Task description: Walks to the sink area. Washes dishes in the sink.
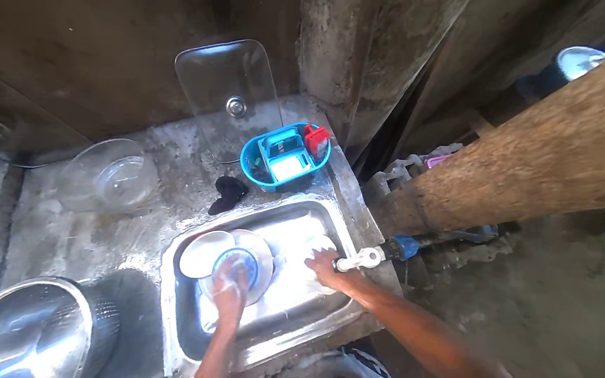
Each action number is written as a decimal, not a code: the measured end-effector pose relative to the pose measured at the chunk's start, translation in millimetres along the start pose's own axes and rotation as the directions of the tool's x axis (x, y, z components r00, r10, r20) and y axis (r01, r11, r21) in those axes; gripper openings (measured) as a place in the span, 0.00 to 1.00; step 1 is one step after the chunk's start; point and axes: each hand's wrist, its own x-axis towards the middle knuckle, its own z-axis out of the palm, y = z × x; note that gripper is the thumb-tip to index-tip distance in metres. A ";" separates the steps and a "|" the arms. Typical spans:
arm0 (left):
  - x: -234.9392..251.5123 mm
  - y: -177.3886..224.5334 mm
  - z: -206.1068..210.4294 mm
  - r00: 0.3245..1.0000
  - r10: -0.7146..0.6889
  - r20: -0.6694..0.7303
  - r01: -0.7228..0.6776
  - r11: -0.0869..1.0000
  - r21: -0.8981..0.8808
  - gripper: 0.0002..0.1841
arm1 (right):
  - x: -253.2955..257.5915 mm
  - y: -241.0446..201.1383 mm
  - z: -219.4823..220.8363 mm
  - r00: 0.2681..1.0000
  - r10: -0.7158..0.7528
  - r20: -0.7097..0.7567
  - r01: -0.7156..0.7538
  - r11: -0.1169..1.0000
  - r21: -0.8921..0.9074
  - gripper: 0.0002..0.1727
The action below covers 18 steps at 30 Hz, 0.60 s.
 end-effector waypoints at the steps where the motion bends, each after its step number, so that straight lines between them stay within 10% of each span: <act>1: 3.7 -18.5 -8.1 0.997 -0.001 -0.077 0.005 0.999 0.049 0.18 | 4.5 3.4 1.7 1.000 0.006 -0.013 -0.006 0.999 -0.048 0.32; 7: 34.0 -49.5 -55.9 0.914 0.160 -0.372 -0.072 0.968 0.241 0.23 | -11.4 -35.8 -49.1 0.994 0.076 -0.076 -0.080 0.995 -0.059 0.37; 10: 68.6 -57.4 -69.8 0.989 0.035 -0.147 0.006 0.963 0.268 0.27 | -19.1 -58.8 -60.6 0.978 0.148 -0.145 -0.106 0.958 0.267 0.38; 13: 93.3 -49.1 -72.8 0.999 -0.036 -0.027 0.043 0.948 0.316 0.17 | -19.7 -77.0 -56.0 0.979 0.077 -0.189 0.085 0.691 0.718 0.41; 18: 65.6 -14.2 -83.7 0.950 0.114 -0.289 -0.077 0.988 0.136 0.16 | -14.6 -115.2 -46.4 0.934 0.039 -0.354 0.294 0.475 0.829 0.43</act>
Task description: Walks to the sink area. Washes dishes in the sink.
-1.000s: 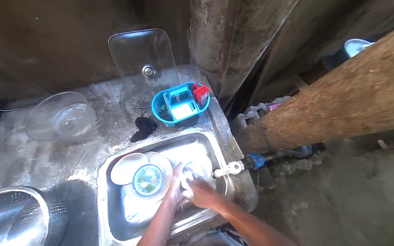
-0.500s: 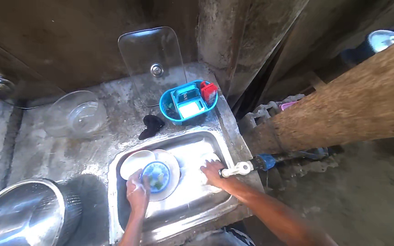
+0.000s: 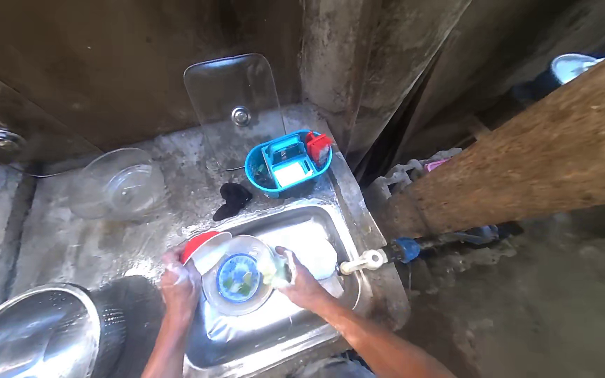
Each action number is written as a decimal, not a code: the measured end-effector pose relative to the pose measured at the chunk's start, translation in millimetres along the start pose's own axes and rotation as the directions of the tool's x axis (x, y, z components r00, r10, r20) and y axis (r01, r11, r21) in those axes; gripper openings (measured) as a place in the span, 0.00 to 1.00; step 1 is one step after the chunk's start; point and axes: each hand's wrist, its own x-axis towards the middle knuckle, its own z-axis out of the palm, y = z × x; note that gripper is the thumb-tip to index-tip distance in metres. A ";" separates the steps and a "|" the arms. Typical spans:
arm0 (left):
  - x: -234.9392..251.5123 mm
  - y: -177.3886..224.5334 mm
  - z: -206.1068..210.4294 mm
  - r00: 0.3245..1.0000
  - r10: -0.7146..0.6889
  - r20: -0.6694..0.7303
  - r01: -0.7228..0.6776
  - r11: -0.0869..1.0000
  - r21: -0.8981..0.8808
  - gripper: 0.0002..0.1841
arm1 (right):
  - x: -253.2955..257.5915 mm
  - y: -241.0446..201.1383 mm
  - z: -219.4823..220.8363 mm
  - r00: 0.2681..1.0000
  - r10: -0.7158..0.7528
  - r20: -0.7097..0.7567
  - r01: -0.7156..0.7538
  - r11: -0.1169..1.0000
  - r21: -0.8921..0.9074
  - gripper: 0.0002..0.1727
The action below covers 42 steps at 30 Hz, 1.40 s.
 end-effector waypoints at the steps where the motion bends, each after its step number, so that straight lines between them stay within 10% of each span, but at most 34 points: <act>1: -7.9 8.3 -1.9 0.999 -0.015 -0.035 0.012 0.997 -0.082 0.17 | 1.0 -3.4 7.1 0.999 -0.039 -0.032 0.040 0.999 0.001 0.41; 7: -70.8 70.9 24.7 0.915 -0.291 0.279 0.403 0.665 -0.629 0.27 | 36.3 -7.9 21.8 0.920 -0.305 -0.245 0.109 0.802 -0.587 0.22; 11: -86.3 94.9 52.8 0.892 -0.325 0.315 0.450 0.570 -0.687 0.28 | 36.0 -10.8 31.6 0.970 -0.174 -0.168 0.091 0.906 -0.414 0.22; 15: -76.0 93.1 54.0 0.895 -0.335 0.294 0.446 0.666 -0.598 0.27 | 10.4 -0.5 20.8 0.996 -0.031 0.080 0.072 0.811 -0.580 0.22; 18: -96.9 94.5 58.6 0.905 -0.224 0.361 0.400 0.735 -0.548 0.28 | 22.3 2.8 -5.1 1.000 0.017 -0.007 -0.016 0.648 -0.762 0.27; 23: -87.6 100.0 66.4 0.890 -0.270 0.368 0.436 0.743 -0.508 0.27 | 12.6 -2.9 17.0 0.988 0.148 0.032 -0.100 0.799 -0.594 0.25; 28: -107.6 93.4 61.8 0.885 -0.221 0.409 0.413 0.779 -0.473 0.28 | 21.9 -0.3 -15.4 0.990 0.135 -0.035 -0.108 0.585 -0.804 0.26; 33: -96.7 98.1 66.8 0.865 -0.278 0.417 0.484 0.681 -0.550 0.28 | 15.1 4.0 18.0 1.000 0.008 0.006 -0.003 0.808 -0.589 0.26; 38: -105.1 92.7 57.6 0.852 -0.250 0.459 0.467 0.760 -0.453 0.28 | 20.5 7.2 -16.4 0.995 0.056 0.087 0.036 0.606 -0.795 0.20; 42: -97.7 93.5 66.2 0.844 -0.293 0.448 0.510 0.697 -0.504 0.26 | 15.0 10.1 9.3 0.991 0.022 0.132 0.060 0.808 -0.587 0.23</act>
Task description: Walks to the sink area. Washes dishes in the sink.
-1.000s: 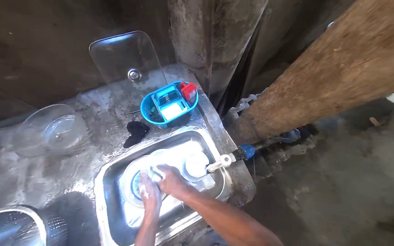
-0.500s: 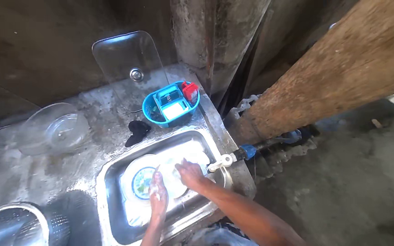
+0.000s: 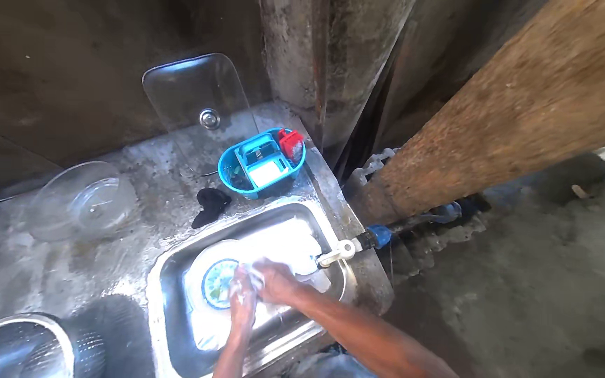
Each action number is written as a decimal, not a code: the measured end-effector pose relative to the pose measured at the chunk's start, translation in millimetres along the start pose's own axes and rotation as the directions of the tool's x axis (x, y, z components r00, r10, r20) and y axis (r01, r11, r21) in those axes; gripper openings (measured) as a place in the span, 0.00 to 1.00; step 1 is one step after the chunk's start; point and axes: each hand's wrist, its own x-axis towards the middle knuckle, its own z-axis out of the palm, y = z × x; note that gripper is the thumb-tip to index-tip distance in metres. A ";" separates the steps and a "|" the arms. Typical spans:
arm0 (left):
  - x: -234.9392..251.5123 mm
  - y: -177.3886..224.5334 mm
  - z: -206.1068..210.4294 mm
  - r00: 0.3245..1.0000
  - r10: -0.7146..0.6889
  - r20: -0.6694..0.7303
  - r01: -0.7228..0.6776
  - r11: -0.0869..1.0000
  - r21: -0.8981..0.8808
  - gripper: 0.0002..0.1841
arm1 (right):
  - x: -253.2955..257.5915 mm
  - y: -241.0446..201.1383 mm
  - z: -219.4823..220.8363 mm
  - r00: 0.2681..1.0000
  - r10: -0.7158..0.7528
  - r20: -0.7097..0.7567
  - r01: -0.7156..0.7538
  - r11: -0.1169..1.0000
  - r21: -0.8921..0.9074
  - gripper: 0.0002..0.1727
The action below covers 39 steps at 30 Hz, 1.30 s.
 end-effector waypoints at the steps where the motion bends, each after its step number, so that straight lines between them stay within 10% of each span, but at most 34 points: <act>1: 8.8 3.5 -8.6 1.000 -0.031 0.000 0.031 1.000 0.004 0.27 | -8.3 0.5 5.3 0.992 -0.070 0.109 0.068 0.998 0.016 0.25; 6: 20.2 17.3 -31.9 0.935 -0.282 0.216 0.299 0.953 -0.052 0.29 | -29.2 -7.0 -4.8 0.960 -0.201 0.195 0.235 0.957 -0.170 0.33; 9: 15.4 13.1 -37.8 0.893 -0.253 0.372 0.358 0.900 -0.248 0.35 | -30.7 -8.4 -17.9 0.967 -0.232 0.107 0.190 0.932 0.309 0.35; 13: 5.6 -14.4 -22.6 0.973 -0.117 0.201 0.210 0.815 -0.540 0.31 | -22.5 -1.5 -27.6 0.993 -0.066 -0.101 0.120 0.496 0.860 0.28; 17: -13.2 -19.9 0.8 0.984 -0.143 -0.105 0.049 0.786 -0.616 0.20 | -1.9 10.1 -32.0 0.884 0.343 -0.317 -0.147 0.849 0.507 0.39; 21: -16.0 -14.8 14.0 0.984 -0.102 -0.143 0.019 0.870 -0.493 0.17 | -9.7 -14.6 9.2 0.964 0.007 -0.265 0.008 0.998 0.056 0.35; 24: -3.6 -8.6 8.3 0.986 -0.111 -0.125 0.009 0.784 -0.621 0.21 | -25.9 -8.2 39.6 0.828 -0.333 -0.451 0.327 0.940 -0.094 0.15; 27: -7.2 3.9 10.0 0.983 -0.129 -0.129 0.007 0.734 -0.680 0.25 | -20.9 2.0 34.1 0.765 -0.181 -0.618 0.191 0.980 -0.051 0.20; 30: -24.5 11.4 13.8 0.979 -0.095 -0.180 -0.012 0.855 -0.518 0.20 | 1.9 -6.2 1.5 0.837 0.369 -0.404 -0.184 0.885 0.427 0.29; 34: -38.4 11.8 16.0 0.946 0.256 -0.197 -0.260 0.966 0.007 0.16 | 2.2 -11.4 17.7 0.729 0.642 -0.237 -0.136 0.474 0.870 0.25; 36: -29.2 2.1 15.8 0.877 0.472 -0.092 -0.430 0.855 0.290 0.20 | -11.4 -21.0 27.8 0.702 0.700 -0.131 -0.153 0.328 0.932 0.24; 39: -5.3 -16.8 11.0 0.713 0.684 0.154 -0.682 0.627 0.376 0.21 | -30.7 -6.6 13.1 0.711 0.696 -0.100 -0.372 0.494 0.786 0.25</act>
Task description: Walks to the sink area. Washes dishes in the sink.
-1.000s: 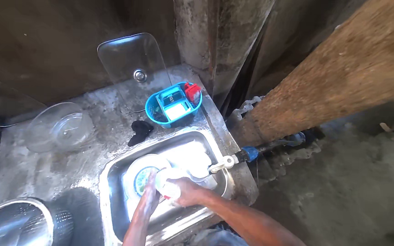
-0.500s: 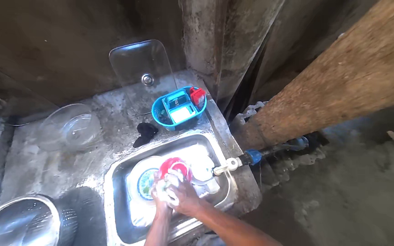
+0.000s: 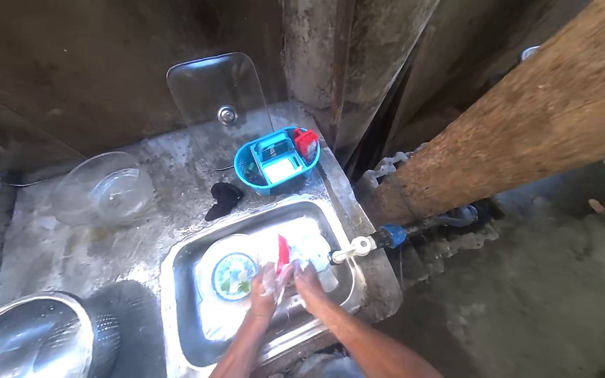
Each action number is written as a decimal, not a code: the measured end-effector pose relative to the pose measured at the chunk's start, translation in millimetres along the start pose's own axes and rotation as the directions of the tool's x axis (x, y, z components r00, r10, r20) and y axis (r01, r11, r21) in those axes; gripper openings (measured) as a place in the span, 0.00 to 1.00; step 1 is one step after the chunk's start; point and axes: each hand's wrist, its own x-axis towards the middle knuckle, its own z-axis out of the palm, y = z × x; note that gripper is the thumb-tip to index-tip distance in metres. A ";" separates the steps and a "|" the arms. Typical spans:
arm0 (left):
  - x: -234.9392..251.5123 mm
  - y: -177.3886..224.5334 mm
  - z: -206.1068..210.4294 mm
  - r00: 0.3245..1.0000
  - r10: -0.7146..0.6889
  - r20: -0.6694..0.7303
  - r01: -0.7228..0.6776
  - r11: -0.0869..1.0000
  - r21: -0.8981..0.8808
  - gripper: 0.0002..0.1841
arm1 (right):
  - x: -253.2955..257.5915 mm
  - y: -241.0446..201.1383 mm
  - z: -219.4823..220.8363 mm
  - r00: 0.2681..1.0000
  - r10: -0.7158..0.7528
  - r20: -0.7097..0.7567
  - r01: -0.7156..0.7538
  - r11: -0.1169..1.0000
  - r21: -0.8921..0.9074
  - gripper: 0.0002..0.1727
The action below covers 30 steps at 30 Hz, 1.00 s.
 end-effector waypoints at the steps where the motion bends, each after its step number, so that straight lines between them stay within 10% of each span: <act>1: 1.6 -7.0 2.6 0.994 0.101 0.048 -0.101 0.995 -0.012 0.21 | 2.9 0.0 -15.5 1.000 -0.007 0.007 0.008 0.984 -0.179 0.25; 5: 4.0 -11.8 29.0 0.905 0.401 0.144 -0.412 0.910 0.054 0.18 | -0.3 -10.0 -75.6 0.978 -0.076 -0.196 -0.027 0.878 -0.477 0.32; 12: 13.1 11.2 51.7 0.800 0.423 0.426 -0.496 0.865 0.073 0.13 | -9.6 -27.3 -83.5 0.909 -0.339 -0.244 0.181 0.846 -0.501 0.24; 14: 18.1 12.1 32.5 0.825 0.293 0.483 -0.362 0.931 0.054 0.30 | -6.6 -27.4 -82.6 0.912 -0.358 -0.202 0.197 0.813 -0.548 0.24; 17: 21.5 -36.0 -16.3 0.948 -0.136 0.288 0.079 0.977 0.200 0.25 | -7.7 -19.6 -80.7 0.914 -0.362 -0.183 0.225 0.827 -0.515 0.26; 21: 10.7 -112.8 -66.4 0.772 -0.626 0.104 0.543 0.737 0.404 0.27 | -21.2 -8.5 -62.1 0.961 -0.248 0.120 0.275 0.893 -0.355 0.37; 24: 5.2 -118.8 -70.0 0.704 -0.699 0.121 0.596 0.676 0.434 0.22 | -11.7 11.9 -22.7 0.919 -0.177 0.353 0.329 0.837 -0.437 0.39; 30: -0.5 -107.6 -60.1 0.702 -0.701 0.128 0.616 0.687 0.385 0.16 | 11.4 28.6 10.6 0.928 0.057 0.369 0.184 0.790 -0.585 0.40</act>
